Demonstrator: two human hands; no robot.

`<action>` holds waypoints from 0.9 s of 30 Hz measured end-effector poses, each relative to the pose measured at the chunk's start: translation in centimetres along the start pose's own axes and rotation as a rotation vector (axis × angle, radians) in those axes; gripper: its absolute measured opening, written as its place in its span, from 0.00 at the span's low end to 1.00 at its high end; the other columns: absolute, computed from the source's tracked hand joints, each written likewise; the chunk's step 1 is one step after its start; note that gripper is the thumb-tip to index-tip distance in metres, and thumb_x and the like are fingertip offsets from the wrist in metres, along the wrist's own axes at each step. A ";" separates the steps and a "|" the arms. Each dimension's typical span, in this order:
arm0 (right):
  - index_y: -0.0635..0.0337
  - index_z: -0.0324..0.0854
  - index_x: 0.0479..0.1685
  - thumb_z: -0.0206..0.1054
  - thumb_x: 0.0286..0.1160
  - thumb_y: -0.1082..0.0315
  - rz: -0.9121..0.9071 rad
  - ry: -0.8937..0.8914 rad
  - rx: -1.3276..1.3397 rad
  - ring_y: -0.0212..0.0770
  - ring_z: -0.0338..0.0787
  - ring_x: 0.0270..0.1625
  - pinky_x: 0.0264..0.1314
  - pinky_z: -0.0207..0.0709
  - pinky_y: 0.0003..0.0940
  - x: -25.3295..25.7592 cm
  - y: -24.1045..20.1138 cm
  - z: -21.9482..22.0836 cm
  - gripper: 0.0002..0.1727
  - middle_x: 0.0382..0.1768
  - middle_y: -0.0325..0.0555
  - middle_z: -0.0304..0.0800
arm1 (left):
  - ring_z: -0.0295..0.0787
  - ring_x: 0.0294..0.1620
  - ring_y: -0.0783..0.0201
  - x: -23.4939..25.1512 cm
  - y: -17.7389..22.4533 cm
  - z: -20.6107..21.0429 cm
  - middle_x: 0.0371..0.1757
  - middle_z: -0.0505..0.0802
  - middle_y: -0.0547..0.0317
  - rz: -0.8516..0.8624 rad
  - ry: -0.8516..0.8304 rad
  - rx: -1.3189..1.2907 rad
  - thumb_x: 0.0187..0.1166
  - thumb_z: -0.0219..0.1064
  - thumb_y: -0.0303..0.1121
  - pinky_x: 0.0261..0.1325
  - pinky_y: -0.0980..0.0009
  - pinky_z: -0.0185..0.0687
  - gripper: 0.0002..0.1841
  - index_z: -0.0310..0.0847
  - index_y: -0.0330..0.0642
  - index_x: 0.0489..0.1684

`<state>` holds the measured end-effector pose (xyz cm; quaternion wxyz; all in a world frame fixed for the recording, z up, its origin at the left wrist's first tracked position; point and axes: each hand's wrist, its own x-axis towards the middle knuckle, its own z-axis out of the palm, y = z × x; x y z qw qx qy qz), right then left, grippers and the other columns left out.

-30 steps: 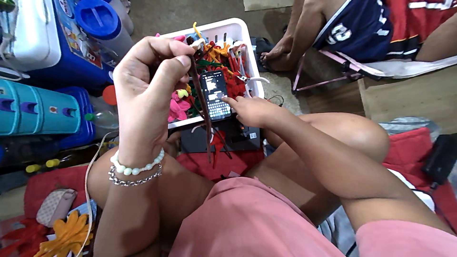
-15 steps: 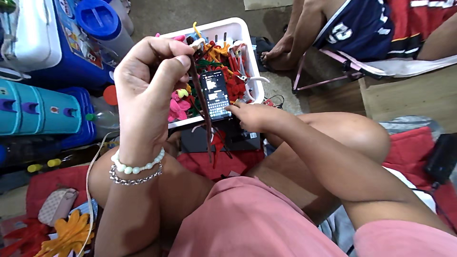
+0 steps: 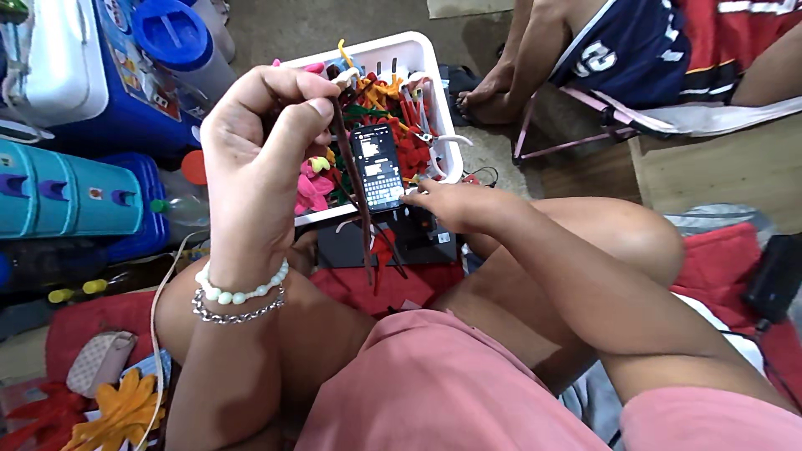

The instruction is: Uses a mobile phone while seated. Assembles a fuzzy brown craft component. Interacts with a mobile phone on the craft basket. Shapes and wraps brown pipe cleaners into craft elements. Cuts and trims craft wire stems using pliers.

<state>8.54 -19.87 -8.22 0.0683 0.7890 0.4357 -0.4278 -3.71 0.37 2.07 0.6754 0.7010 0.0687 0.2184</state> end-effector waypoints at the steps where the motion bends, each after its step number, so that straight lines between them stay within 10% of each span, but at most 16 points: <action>1: 0.43 0.59 0.94 0.71 0.67 0.82 0.008 -0.007 -0.006 0.68 0.85 0.65 0.62 0.81 0.66 0.0 -0.1 -0.1 0.49 0.86 0.62 0.61 | 0.87 0.38 0.75 0.0 0.0 0.0 0.41 0.90 0.72 0.000 0.002 0.000 0.83 0.59 0.25 0.44 0.79 0.86 0.08 0.84 0.47 0.45; 18: 0.48 0.77 0.80 0.62 0.89 0.59 -0.123 0.222 0.034 0.59 0.91 0.60 0.61 0.82 0.62 0.7 -1.8 0.9 0.23 0.59 0.56 0.89 | 0.86 0.37 0.76 -0.1 0.1 -0.1 0.41 0.91 0.71 0.007 0.002 0.004 0.83 0.59 0.25 0.43 0.80 0.84 0.08 0.84 0.46 0.45; 27: 0.44 0.66 0.90 0.57 0.91 0.52 -0.103 0.338 0.002 0.62 0.92 0.48 0.48 0.83 0.61 2.2 -3.5 0.8 0.29 0.48 0.59 0.91 | 0.86 0.38 0.75 -0.2 0.2 -0.3 0.41 0.91 0.71 0.009 -0.006 -0.003 0.83 0.59 0.25 0.44 0.79 0.85 0.08 0.84 0.46 0.45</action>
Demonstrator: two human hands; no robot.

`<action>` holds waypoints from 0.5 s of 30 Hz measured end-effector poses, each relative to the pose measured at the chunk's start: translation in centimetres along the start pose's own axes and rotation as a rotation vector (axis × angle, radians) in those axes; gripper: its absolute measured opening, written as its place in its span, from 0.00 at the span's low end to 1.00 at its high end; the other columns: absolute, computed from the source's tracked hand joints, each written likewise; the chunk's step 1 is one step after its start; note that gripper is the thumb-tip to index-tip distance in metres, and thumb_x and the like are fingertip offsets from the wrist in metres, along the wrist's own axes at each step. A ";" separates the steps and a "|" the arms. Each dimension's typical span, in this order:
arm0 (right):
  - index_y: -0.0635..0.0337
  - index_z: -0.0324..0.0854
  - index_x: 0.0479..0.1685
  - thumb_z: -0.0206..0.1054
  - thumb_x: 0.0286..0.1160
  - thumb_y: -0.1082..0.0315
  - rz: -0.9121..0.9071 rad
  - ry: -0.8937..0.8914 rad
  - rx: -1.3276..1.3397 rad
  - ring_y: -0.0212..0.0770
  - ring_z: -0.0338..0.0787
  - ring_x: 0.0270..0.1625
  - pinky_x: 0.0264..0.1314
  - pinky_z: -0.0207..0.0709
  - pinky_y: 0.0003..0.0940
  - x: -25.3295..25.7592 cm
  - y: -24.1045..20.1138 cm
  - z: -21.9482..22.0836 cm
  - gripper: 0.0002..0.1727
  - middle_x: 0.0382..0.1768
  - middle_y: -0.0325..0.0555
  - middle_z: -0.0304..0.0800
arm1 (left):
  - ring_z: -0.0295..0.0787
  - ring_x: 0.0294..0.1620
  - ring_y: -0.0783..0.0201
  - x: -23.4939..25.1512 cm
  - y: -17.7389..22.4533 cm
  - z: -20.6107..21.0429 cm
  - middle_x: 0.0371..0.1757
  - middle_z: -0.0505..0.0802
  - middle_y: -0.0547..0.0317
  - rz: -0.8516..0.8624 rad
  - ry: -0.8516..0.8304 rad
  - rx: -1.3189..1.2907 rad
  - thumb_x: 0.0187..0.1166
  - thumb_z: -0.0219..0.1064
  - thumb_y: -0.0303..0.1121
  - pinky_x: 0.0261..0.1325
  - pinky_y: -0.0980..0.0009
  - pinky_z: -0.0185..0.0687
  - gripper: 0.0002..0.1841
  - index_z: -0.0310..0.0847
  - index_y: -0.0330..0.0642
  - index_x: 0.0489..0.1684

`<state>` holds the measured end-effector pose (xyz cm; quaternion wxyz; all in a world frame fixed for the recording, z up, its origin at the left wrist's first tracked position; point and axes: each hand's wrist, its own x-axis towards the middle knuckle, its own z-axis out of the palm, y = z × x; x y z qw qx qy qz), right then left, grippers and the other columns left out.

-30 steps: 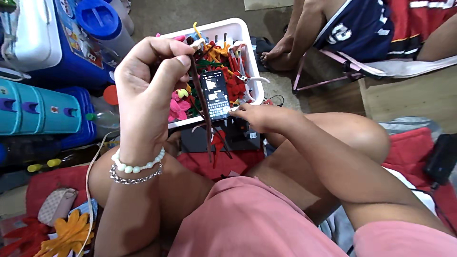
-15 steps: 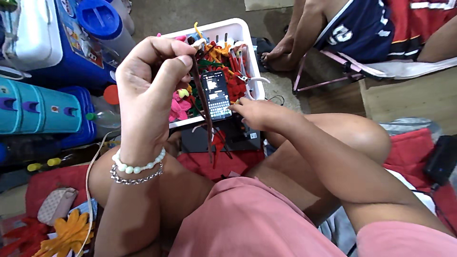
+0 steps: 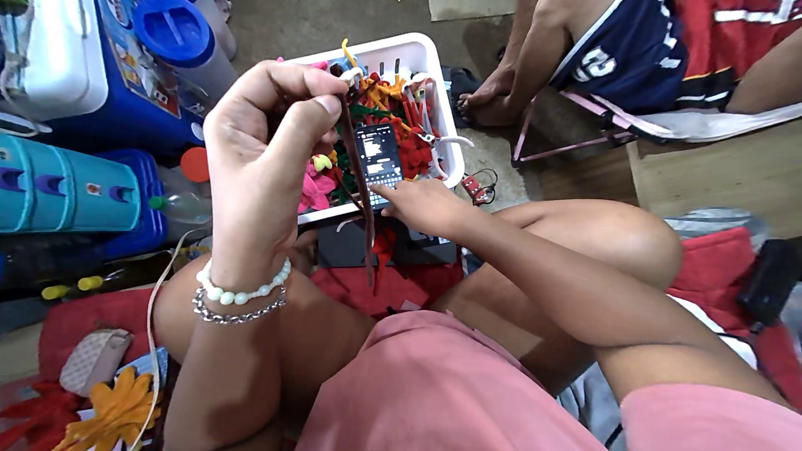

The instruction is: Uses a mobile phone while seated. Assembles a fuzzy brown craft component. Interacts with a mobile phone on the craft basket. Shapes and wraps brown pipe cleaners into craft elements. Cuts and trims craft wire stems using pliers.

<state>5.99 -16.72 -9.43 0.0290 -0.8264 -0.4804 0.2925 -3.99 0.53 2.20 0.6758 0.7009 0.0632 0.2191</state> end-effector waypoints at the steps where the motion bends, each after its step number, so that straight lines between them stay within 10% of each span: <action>1: 0.44 0.64 0.91 0.56 0.92 0.52 0.005 0.005 -0.005 0.62 0.92 0.48 0.48 0.83 0.62 0.3 0.0 0.0 0.29 0.45 0.58 0.92 | 0.86 0.38 0.75 0.0 0.0 0.0 0.41 0.91 0.71 0.001 -0.001 -0.003 0.83 0.59 0.25 0.44 0.79 0.85 0.08 0.84 0.47 0.45; 15: 0.35 0.61 0.93 0.53 0.94 0.53 0.083 -0.061 0.005 0.63 0.92 0.51 0.52 0.81 0.64 0.3 0.4 -1.8 0.29 0.46 0.58 0.93 | 0.87 0.38 0.74 0.1 0.0 -0.1 0.41 0.91 0.70 0.009 -0.002 -0.004 0.83 0.59 0.25 0.44 0.78 0.85 0.08 0.84 0.46 0.46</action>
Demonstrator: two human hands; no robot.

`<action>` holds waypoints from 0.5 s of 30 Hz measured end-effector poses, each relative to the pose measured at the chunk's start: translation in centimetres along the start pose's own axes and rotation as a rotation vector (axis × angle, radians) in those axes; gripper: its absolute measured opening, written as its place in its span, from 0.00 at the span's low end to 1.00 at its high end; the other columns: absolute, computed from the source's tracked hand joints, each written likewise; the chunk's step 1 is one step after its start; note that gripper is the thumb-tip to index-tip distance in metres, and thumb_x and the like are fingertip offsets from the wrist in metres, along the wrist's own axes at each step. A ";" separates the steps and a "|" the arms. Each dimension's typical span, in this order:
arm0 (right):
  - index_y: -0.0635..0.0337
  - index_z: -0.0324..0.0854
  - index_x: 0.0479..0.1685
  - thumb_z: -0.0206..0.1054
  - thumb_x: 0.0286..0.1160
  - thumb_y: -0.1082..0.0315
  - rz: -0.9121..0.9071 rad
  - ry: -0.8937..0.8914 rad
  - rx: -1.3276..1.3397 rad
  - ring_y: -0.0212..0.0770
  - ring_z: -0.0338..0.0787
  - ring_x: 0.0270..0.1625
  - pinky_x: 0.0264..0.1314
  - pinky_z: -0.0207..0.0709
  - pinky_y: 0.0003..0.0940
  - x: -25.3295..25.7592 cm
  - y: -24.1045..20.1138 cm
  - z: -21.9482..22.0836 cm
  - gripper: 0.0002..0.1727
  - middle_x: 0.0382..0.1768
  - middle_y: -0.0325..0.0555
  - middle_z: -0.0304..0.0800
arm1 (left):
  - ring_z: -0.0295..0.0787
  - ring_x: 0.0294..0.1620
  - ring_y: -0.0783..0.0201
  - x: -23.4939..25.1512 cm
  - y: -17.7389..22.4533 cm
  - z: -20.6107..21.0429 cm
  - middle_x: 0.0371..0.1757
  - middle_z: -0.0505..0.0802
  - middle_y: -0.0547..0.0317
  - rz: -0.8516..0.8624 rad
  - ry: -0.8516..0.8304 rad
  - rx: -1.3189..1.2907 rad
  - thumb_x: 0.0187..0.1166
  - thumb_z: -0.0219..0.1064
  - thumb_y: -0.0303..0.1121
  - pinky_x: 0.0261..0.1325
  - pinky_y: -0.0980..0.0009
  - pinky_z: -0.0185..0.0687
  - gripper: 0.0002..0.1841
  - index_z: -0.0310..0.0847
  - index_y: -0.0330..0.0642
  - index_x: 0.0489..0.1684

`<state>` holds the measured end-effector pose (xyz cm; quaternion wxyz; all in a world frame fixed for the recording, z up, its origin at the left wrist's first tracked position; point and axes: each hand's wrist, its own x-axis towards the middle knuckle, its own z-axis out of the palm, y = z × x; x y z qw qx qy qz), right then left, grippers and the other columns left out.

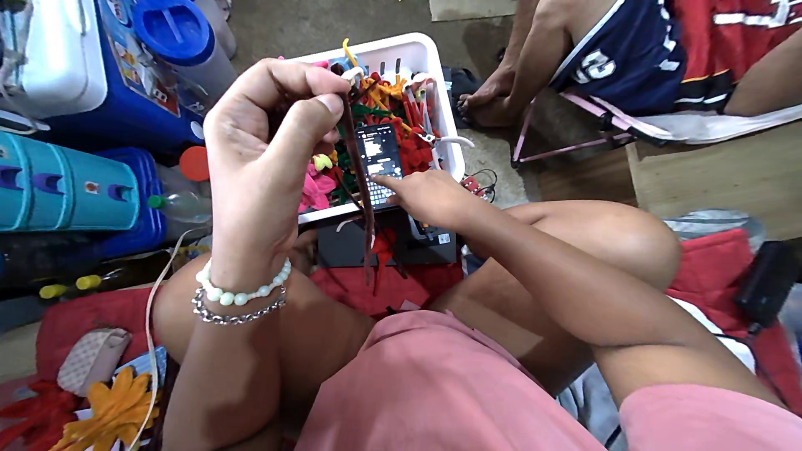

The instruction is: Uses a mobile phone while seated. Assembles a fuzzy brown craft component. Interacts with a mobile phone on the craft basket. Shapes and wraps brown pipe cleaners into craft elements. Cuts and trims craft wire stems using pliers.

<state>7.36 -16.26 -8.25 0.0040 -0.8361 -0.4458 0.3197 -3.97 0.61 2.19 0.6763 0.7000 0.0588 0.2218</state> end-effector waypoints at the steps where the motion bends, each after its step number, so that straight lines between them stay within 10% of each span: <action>1: 0.35 0.61 0.93 0.53 0.94 0.54 -0.001 -0.009 -0.003 0.64 0.92 0.50 0.51 0.81 0.65 -0.1 0.0 0.1 0.29 0.46 0.58 0.93 | 0.87 0.38 0.74 0.0 0.0 0.0 0.41 0.91 0.70 0.003 0.001 0.000 0.82 0.59 0.25 0.43 0.79 0.85 0.08 0.84 0.46 0.46; 15: 0.33 0.63 0.92 0.55 0.93 0.56 0.092 -0.121 -0.017 0.65 0.90 0.60 0.59 0.79 0.67 -1.9 1.8 -0.9 0.29 0.56 0.59 0.92 | 0.86 0.37 0.75 -0.1 0.2 0.0 0.40 0.90 0.71 -0.003 0.000 0.007 0.83 0.58 0.24 0.42 0.80 0.84 0.08 0.84 0.46 0.45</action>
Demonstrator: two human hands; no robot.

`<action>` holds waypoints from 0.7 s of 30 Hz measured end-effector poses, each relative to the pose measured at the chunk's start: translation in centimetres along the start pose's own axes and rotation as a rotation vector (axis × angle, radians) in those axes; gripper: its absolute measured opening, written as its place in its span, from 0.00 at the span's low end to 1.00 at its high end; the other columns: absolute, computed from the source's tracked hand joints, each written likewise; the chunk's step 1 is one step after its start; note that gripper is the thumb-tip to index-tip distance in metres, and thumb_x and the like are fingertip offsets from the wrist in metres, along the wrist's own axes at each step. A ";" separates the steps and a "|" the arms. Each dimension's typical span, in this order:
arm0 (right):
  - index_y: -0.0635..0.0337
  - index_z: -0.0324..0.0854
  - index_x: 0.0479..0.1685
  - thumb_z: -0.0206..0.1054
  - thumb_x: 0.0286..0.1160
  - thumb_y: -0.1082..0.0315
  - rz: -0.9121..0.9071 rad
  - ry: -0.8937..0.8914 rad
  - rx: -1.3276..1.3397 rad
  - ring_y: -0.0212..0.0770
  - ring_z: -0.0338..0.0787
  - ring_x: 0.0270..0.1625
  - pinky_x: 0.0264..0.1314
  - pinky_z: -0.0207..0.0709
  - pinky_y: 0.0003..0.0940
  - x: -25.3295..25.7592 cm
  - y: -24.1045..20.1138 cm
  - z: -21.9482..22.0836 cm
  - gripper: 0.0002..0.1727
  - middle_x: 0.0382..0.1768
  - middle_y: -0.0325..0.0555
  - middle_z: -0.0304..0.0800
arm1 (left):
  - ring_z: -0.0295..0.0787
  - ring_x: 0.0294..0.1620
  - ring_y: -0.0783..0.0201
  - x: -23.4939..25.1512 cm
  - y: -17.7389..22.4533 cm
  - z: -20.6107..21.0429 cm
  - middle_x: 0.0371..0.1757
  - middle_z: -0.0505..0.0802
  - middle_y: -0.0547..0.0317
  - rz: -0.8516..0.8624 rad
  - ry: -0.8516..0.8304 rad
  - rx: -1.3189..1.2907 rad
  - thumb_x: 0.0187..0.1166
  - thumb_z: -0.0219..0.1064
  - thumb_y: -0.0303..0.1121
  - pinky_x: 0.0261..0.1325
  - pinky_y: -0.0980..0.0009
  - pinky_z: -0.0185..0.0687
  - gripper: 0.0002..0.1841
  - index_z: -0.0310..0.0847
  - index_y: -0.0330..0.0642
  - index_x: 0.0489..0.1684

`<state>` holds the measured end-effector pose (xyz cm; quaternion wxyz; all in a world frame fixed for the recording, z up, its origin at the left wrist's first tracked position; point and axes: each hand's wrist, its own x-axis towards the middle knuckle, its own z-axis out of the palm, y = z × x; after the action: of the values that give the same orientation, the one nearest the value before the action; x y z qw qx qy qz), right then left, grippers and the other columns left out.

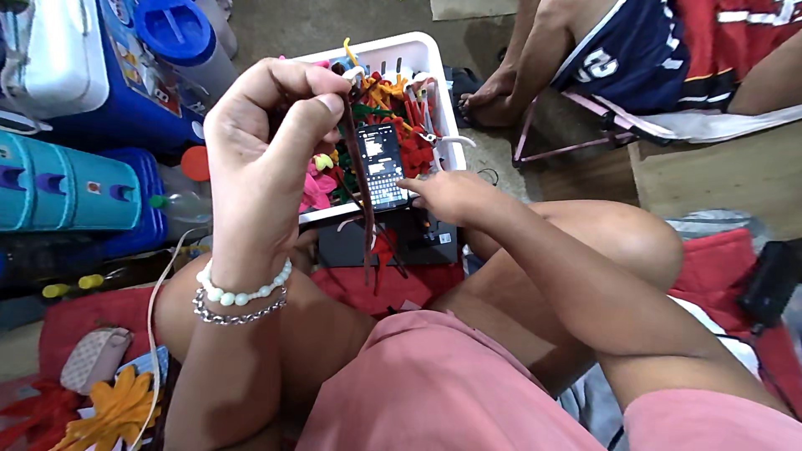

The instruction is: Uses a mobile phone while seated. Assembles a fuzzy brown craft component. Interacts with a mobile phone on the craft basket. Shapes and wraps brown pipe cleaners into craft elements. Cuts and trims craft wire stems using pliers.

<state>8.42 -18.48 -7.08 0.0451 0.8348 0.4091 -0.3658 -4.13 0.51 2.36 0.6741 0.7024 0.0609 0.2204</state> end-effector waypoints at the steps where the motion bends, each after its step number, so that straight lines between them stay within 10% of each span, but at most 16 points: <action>1: 0.33 0.62 0.92 0.56 0.92 0.56 0.020 -0.025 -0.003 0.66 0.90 0.61 0.60 0.79 0.68 -0.2 0.2 0.0 0.30 0.58 0.59 0.92 | 0.86 0.37 0.75 -0.2 0.1 0.0 0.40 0.90 0.71 -0.009 0.000 0.003 0.83 0.58 0.24 0.42 0.80 0.84 0.08 0.84 0.46 0.45; 21: 0.31 0.56 0.95 0.57 0.91 0.61 -0.002 -0.170 -0.045 0.65 0.89 0.63 0.63 0.77 0.68 -0.2 0.0 0.7 0.34 0.60 0.60 0.91 | 0.86 0.38 0.76 0.2 -0.1 0.2 0.42 0.91 0.71 -0.004 0.001 -0.003 0.83 0.58 0.24 0.43 0.80 0.84 0.08 0.84 0.47 0.45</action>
<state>7.93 -18.84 -7.40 0.0982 0.7990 0.4125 -0.4263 -3.87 0.44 2.26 0.6756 0.7011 0.0623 0.2196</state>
